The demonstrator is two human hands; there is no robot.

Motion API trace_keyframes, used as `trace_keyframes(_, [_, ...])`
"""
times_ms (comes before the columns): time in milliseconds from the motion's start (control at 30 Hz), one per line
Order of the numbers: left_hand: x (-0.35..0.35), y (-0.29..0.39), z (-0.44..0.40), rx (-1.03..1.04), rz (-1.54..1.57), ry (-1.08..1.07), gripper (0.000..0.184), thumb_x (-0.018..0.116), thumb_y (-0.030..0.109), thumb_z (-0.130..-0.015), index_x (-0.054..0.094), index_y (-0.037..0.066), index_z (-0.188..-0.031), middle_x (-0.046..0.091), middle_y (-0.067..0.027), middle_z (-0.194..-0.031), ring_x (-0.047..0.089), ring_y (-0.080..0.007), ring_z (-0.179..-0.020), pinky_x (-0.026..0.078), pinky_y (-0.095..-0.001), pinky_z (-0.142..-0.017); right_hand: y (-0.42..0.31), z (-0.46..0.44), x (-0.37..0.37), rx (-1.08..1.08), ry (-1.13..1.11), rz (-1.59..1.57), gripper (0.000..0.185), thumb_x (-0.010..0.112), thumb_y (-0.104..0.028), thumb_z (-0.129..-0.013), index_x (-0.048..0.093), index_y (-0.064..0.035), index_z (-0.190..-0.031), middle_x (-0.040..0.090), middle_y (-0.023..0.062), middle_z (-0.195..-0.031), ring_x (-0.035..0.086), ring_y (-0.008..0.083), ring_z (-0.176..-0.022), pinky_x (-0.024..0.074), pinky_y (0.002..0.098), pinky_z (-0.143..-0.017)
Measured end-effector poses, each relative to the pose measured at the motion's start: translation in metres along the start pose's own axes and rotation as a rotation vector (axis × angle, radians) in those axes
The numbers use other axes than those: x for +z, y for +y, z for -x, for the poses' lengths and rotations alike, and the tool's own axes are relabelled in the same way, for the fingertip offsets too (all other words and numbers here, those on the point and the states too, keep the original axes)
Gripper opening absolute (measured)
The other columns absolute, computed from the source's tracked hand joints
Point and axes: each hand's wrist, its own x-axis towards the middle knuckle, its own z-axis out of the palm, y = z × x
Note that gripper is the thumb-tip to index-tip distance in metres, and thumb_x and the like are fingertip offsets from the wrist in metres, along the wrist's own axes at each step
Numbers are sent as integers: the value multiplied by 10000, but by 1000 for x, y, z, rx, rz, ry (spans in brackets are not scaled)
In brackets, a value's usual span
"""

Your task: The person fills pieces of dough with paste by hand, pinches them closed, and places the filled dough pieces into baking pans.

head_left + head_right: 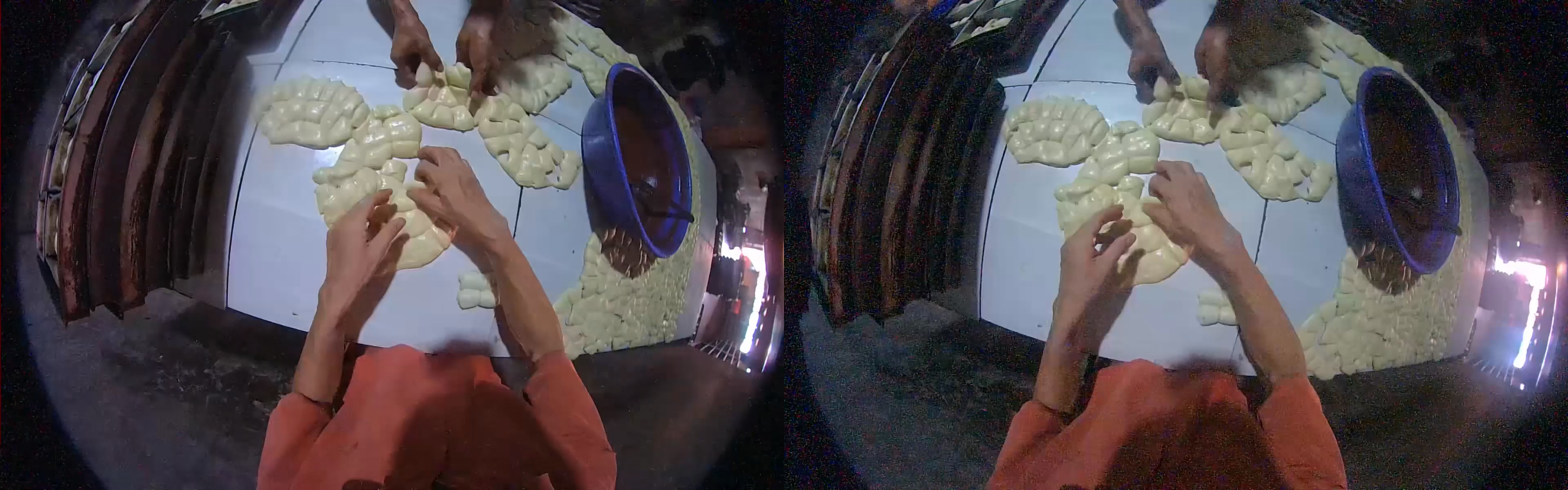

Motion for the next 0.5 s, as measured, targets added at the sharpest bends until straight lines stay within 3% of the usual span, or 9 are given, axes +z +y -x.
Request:
trace_keyframes(33, [1,-1,-2,-5,7,13,475,755,196,-855,633,44,-1288,712,-155,-1107,708,-255,-874,560,-341,-796,4,-3,-1,-14,-92,-104,267,668,-190,-849,651,-16,-1052,632,189,-986,598,395,-973,475,488,-873])
trace_keyframes(67, [3,-1,-2,24,-50,3,493,759,194,-847,623,47,-1297,703,-149,-1111,704,-264,-892,559,-354,-805,3,4,-1,256,-126,-303,214,633,-132,-850,599,-15,-1026,606,123,-901,605,317,-866,495,430,-808])
trace_keyframes(100, [5,3,-5,55,-106,-7,511,762,191,-839,612,49,-1306,694,-143,-1115,699,-273,-910,558,-367,-813,0,6,-5,248,-136,-296,214,633,-132,-850,599,-15,-1026,606,123,-901,605,317,-866,495,430,-808])
trace_keyframes(167, [12,4,-15,130,-126,14,531,769,187,-823,598,62,-1310,667,-134,-1152,686,-286,-935,554,-388,-813,-1,10,-12,729,-8,-1104,249,622,-106,-867,565,-18,-1094,554,59,-856,570,202,-820,498,342,-750])
trace_keyframes(200, [17,4,-17,183,-145,24,532,770,184,-818,593,67,-1306,655,-134,-1177,679,-294,-947,552,-393,-816,-2,10,-15,773,45,-1162,394,632,-94,-874,543,-34,-1253,512,12,-840,525,126,-809,479,274,-717])
trace_keyframes(233, [21,4,-20,239,-164,31,532,771,180,-814,589,73,-1302,643,-134,-1203,673,-302,-958,550,-397,-819,-3,9,-20,775,47,-1156,394,632,-94,-874,543,-34,-1253,512,12,-840,525,126,-809,479,274,-717])
trace_keyframes(333, [28,4,-24,293,-269,10,584,786,175,-782,569,70,-1315,623,-131,-1224,630,-317,-1050,524,-426,-874,0,7,-28,711,-284,-988,437,694,-105,-886,570,-70,-1304,531,18,-967,541,113,-847,475,251,-726])
trace_keyframes(433, [33,9,-25,319,-297,17,617,796,178,-765,562,57,-1323,612,-131,-1233,602,-328,-1092,499,-450,-908,-2,7,-31,495,-282,-565,213,714,-97,-847,667,-29,-1043,590,11,-903,557,85,-808,474,239,-699])
trace_keyframes(500, [37,9,-25,363,-325,27,660,808,197,-755,542,49,-1341,601,-134,-1256,604,-330,-1079,504,-454,-895,1,3,-31,543,-323,-579,174,711,-83,-839,665,-25,-996,609,6,-864,566,81,-771,477,242,-675])
